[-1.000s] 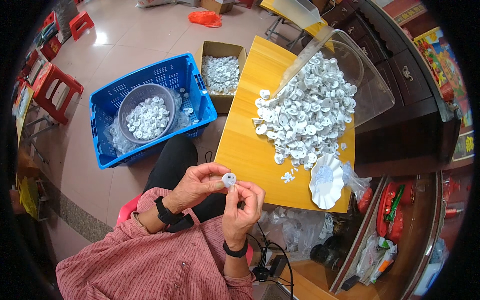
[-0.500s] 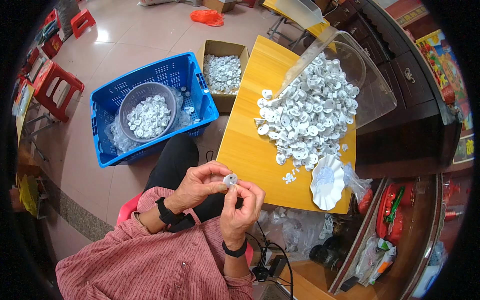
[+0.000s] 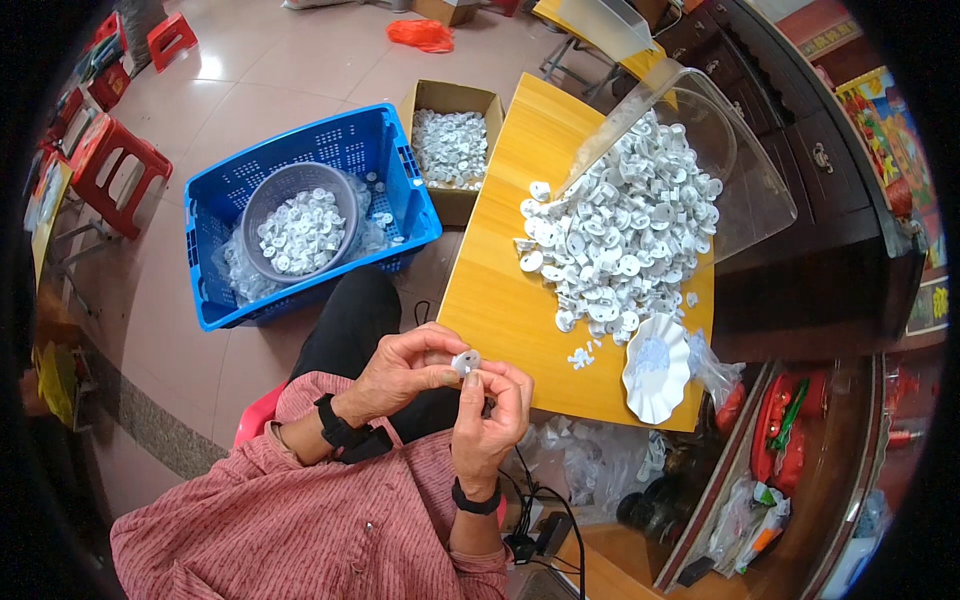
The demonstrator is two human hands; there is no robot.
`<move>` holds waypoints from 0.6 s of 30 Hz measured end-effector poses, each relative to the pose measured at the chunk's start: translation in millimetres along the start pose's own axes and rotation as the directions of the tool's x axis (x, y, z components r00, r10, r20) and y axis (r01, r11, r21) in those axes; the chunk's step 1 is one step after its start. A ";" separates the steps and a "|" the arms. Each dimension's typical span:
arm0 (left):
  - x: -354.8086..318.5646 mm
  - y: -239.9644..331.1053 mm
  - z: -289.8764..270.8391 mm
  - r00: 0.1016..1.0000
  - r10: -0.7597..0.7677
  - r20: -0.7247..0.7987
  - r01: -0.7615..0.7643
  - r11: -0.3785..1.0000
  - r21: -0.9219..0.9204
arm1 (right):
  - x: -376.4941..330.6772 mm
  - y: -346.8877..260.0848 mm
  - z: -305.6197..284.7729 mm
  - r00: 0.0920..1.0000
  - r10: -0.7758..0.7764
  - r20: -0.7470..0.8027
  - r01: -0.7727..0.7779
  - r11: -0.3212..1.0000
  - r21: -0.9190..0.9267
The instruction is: Assembling small white plastic components by pressing two parts together by hand.
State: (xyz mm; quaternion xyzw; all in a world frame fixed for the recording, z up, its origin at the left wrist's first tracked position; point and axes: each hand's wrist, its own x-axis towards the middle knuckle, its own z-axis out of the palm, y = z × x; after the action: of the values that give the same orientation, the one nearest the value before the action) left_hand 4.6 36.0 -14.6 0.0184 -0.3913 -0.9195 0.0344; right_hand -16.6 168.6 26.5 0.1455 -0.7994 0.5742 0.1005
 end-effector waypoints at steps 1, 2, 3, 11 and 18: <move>0.2 1.1 0.3 1.000 -0.003 -0.002 0.003 1.000 0.012 | 0.0 -0.2 -0.8 1.000 0.009 0.014 -0.009 1.000 -0.002; 0.4 2.1 0.2 1.000 -0.006 -0.004 0.006 1.000 0.025 | 0.0 0.3 -0.8 1.000 0.009 0.017 -0.009 1.000 0.000; 0.0 2.2 0.2 1.000 -0.003 -0.009 0.004 1.000 0.027 | -0.6 1.1 -0.8 0.999 0.010 0.043 -0.009 1.000 -0.011; -0.5 8.7 0.3 0.998 0.064 0.011 -0.065 0.994 0.088 | 0.8 -4.2 6.3 0.995 -0.081 0.055 0.090 0.978 -0.190; 11.3 48.6 -38.6 0.937 0.110 -0.332 -0.059 0.985 0.162 | -0.7 11.9 -8.2 0.998 -0.014 -0.058 0.007 0.994 -0.108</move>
State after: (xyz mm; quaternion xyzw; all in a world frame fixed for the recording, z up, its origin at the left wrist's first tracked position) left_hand -2.0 -26.2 -6.5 0.1624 -0.4476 -0.8682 0.1395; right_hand -20.1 180.1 18.4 0.1273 -0.8252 0.5336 0.1345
